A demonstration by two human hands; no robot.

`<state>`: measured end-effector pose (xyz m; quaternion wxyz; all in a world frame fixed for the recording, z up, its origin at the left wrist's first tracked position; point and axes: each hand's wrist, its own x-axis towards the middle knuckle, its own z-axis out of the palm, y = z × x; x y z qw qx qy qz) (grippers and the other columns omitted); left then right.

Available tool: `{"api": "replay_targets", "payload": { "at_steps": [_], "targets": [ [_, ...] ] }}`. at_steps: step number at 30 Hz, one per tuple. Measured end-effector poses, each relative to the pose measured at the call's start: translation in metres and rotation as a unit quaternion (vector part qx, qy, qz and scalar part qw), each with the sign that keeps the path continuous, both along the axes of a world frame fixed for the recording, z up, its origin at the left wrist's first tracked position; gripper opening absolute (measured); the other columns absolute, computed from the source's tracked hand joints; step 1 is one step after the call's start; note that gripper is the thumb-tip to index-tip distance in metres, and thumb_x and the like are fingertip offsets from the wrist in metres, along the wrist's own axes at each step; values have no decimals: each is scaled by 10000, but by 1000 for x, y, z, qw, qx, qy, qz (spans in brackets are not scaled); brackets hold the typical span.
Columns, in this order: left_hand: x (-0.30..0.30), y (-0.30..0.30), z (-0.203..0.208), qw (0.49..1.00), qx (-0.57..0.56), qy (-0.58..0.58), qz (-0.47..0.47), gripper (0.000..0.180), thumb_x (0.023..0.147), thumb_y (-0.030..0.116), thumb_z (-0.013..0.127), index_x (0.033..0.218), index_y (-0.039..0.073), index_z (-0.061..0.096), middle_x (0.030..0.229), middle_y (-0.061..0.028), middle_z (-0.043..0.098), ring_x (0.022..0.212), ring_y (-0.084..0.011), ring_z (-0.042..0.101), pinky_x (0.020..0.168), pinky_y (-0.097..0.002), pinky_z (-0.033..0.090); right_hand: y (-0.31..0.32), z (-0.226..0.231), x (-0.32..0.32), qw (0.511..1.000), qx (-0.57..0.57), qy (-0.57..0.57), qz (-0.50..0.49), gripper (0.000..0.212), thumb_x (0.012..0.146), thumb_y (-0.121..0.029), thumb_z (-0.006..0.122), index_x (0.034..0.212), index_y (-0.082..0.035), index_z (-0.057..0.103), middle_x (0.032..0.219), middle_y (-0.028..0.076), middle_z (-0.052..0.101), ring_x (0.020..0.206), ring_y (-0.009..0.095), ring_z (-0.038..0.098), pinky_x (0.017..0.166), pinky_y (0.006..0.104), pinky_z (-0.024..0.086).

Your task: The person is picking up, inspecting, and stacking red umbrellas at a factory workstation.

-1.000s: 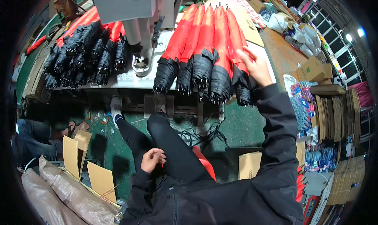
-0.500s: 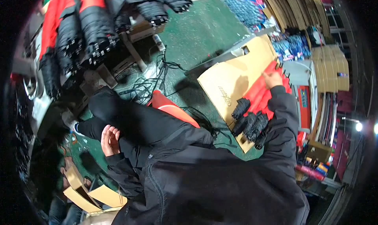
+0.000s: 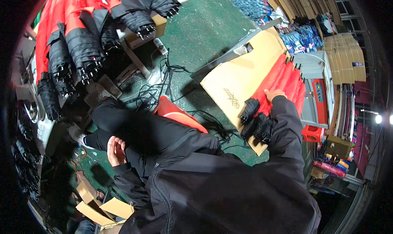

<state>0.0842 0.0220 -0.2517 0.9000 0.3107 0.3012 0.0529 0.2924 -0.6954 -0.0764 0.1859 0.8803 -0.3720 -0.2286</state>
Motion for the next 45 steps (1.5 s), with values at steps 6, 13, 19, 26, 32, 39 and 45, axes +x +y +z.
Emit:
{"api": "replay_targets", "payload": {
  "at_steps": [6, 13, 19, 26, 32, 39, 45],
  "targets": [
    [-9, 3, 6, 1000, 6, 3, 18, 304, 1055, 155, 600, 1307, -16, 614, 1118, -133, 713, 991, -244, 704, 906, -380, 604, -1, -33, 1, 968, 215, 1, -129, 1149, 901, -901, 302, 1466, 75, 523, 1526, 347, 461, 1509, 406, 374, 1244, 443, 263],
    [-5, -1, 16, 1000, 11, 1, 22, 326, 1063, 180, 594, 1321, -20, 605, 1142, -160, 725, 1006, -269, 728, 908, -391, 609, -55, -79, 21, 976, 194, 28, -91, 1155, 949, -848, 114, 1531, 111, 389, 1597, 333, 356, 1566, 387, 249, 1282, 442, 177],
    [-13, -13, -3, 997, -46, -27, 60, 309, 1070, 160, 572, 1316, -25, 603, 1138, -162, 723, 1023, -282, 728, 911, -401, 614, -212, -100, 53, 878, 382, -187, -217, 1023, 982, -796, 305, 1502, 68, 483, 1490, 284, 544, 1438, 381, 473, 1165, 466, 377],
    [-13, -1, 16, 998, -8, -31, 48, 334, 1061, 175, 590, 1335, -16, 599, 1155, -144, 720, 1043, -269, 721, 939, -396, 606, -102, -146, 17, 990, 86, -80, -77, 1073, 912, -860, 379, 1423, 62, 582, 1425, 307, 592, 1280, 440, 611, 1089, 531, 452],
    [-4, -3, 13, 998, -32, -39, 36, 324, 1066, 161, 575, 1331, -23, 596, 1156, -145, 715, 1048, -272, 721, 943, -394, 606, -16, -86, 38, 822, 355, -194, -401, 1309, 734, -1010, 455, 1595, -31, 330, 1132, 317, 658, 696, 471, 623, 599, 560, 508],
    [-8, -4, 16, 998, -25, -28, 48, 320, 1063, 152, 581, 1321, -37, 592, 1149, -175, 714, 1034, -296, 723, 933, -407, 608, 65, -36, 68, 855, 375, -112, -341, 1151, 769, -824, 671, 1544, -12, 414, 1316, 287, 650, 969, 521, 676, 868, 648, 541],
    [-5, -9, 6, 999, -29, -26, 34, 385, 1044, 180, 616, 1367, -27, 586, 1181, -159, 718, 1059, -259, 713, 962, -388, 590, -77, -113, 102, 904, 372, -174, -122, 706, 799, -470, 772, 1313, 4, 677, 1144, 182, 756, 1010, 330, 711, 870, 446, 565]
  ]
}}
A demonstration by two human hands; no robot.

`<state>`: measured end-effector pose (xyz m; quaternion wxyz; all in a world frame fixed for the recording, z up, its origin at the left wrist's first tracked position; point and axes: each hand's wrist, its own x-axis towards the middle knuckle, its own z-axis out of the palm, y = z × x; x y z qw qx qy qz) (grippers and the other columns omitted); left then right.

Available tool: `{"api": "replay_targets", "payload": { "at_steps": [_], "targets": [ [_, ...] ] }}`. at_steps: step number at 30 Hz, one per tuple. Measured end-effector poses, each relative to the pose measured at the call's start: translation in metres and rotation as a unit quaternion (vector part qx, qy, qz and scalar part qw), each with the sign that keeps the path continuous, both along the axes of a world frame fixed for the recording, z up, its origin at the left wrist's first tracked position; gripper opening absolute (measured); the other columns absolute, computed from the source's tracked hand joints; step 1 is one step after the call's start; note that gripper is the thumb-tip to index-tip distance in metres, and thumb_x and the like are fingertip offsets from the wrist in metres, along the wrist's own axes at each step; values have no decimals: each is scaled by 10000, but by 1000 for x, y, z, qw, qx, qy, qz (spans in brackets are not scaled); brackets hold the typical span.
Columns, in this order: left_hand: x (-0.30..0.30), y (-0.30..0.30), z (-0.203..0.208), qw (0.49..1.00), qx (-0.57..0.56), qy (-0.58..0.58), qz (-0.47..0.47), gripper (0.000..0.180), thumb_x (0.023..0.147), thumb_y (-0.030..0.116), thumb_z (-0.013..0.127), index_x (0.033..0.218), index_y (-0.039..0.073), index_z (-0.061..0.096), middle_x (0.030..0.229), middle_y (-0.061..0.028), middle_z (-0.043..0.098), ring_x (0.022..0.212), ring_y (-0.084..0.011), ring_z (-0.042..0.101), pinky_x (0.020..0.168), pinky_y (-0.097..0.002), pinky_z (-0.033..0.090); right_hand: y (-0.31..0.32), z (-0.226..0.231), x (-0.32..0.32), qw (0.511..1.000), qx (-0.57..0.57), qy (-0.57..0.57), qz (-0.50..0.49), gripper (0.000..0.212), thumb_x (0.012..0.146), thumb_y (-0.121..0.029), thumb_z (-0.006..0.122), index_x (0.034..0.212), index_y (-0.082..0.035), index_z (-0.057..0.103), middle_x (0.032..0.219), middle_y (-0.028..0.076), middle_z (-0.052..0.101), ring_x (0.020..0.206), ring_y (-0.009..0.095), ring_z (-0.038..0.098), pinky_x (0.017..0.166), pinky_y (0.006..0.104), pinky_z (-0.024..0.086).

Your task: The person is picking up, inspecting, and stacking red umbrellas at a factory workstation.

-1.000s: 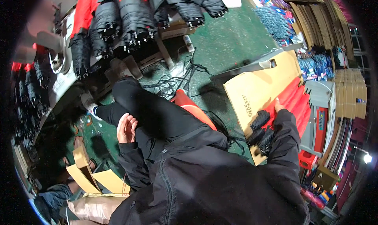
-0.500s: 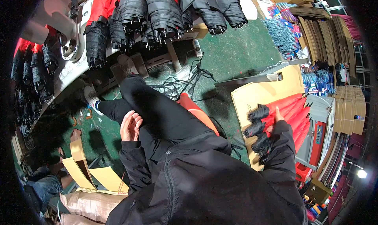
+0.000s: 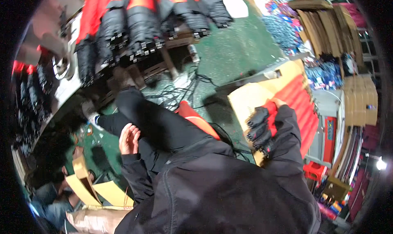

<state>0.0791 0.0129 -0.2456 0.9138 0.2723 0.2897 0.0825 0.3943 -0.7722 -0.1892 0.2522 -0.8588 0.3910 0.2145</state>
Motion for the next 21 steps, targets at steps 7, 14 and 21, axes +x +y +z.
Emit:
{"api": "replay_targets", "payload": {
  "at_steps": [7, 14, 21],
  "targets": [
    [-10, 17, -4, 998, 52, 31, -10, 430, 1062, 220, 572, 1399, -46, 550, 1239, -172, 699, 1102, -275, 704, 988, -401, 588, 110, -3, -44, 964, -264, 18, 26, 1124, 760, -847, 630, 1368, 98, 611, 1366, 281, 634, 1235, 383, 647, 1058, 425, 483],
    [-7, 12, -13, 999, 39, 17, -14, 448, 1070, 244, 564, 1423, -30, 537, 1256, -162, 692, 1103, -271, 701, 1003, -408, 576, 127, 47, -46, 979, -186, 75, 39, 1285, 756, -958, 494, 1455, 121, 514, 1517, 324, 496, 1448, 381, 481, 1200, 416, 357],
    [-6, 12, -11, 999, 27, 29, -2, 406, 1103, 283, 522, 1366, -22, 572, 1200, -148, 712, 1068, -260, 709, 976, -405, 589, 122, 18, -32, 968, -250, -10, 33, 1213, 777, -850, 635, 1434, 161, 500, 1520, 358, 465, 1458, 410, 456, 1205, 410, 359]
  ]
}}
